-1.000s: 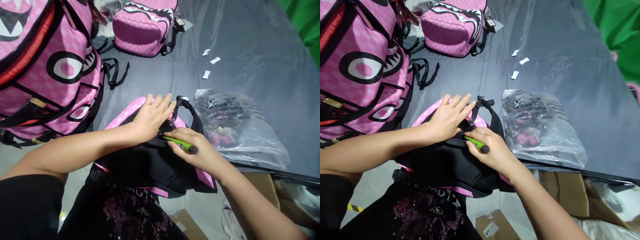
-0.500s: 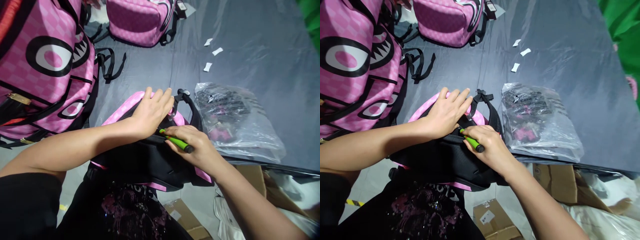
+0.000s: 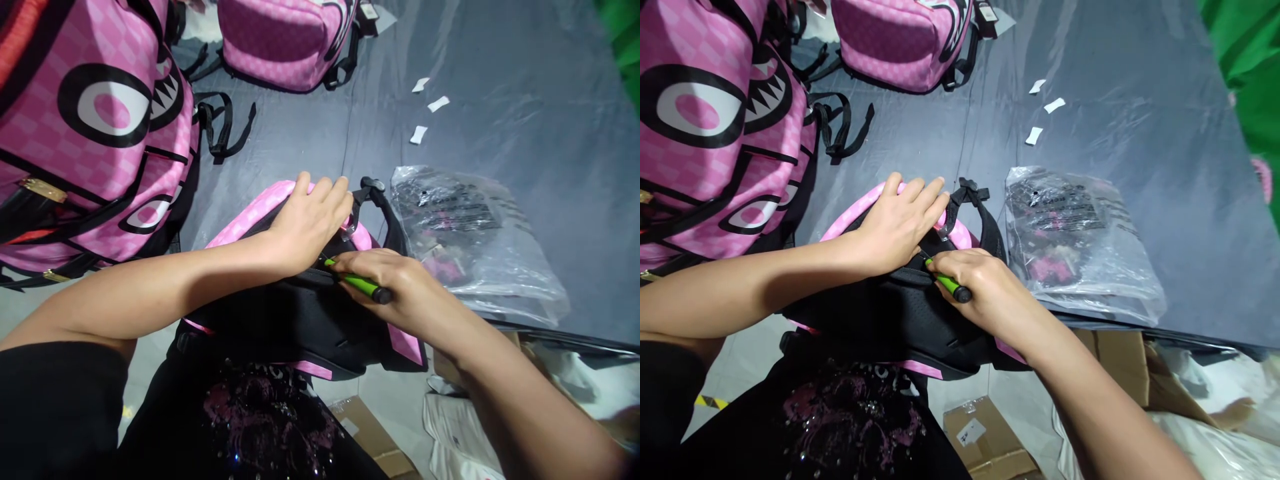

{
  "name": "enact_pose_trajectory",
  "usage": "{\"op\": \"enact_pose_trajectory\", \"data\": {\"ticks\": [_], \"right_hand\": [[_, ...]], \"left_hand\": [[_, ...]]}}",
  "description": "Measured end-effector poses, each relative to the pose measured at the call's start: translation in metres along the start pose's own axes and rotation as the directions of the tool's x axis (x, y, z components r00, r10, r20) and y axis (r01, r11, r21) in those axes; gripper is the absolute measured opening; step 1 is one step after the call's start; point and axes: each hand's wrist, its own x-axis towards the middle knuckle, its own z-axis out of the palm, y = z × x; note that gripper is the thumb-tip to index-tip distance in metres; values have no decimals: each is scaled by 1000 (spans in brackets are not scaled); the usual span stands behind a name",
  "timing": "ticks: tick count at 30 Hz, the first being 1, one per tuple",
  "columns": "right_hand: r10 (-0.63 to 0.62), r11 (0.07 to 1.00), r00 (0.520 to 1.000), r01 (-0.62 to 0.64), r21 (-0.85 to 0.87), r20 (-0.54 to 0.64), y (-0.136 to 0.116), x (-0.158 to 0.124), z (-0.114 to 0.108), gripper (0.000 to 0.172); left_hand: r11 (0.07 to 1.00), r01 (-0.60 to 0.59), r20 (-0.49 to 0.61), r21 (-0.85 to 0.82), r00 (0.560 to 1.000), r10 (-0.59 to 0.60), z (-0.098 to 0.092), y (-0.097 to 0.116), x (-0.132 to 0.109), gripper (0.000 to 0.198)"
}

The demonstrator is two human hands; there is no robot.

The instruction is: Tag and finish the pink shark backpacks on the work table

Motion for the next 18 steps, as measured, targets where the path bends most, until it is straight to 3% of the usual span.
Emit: {"op": "enact_pose_trajectory", "data": {"ticks": [6, 14, 18], "right_hand": [[32, 999, 999, -32, -17, 2, -2, 0, -1, 16], [74, 996, 997, -74, -47, -9, -8, 0, -1, 15], [128, 991, 991, -129, -23, -38, -9, -4, 2, 15]], "left_hand": [[1000, 3, 7, 27, 1000, -3, -1, 0, 1, 65], [993, 9, 115, 114, 993, -22, -7, 2, 1, 70], [990, -62, 190, 124, 981, 38, -18, -7, 0, 81]]}}
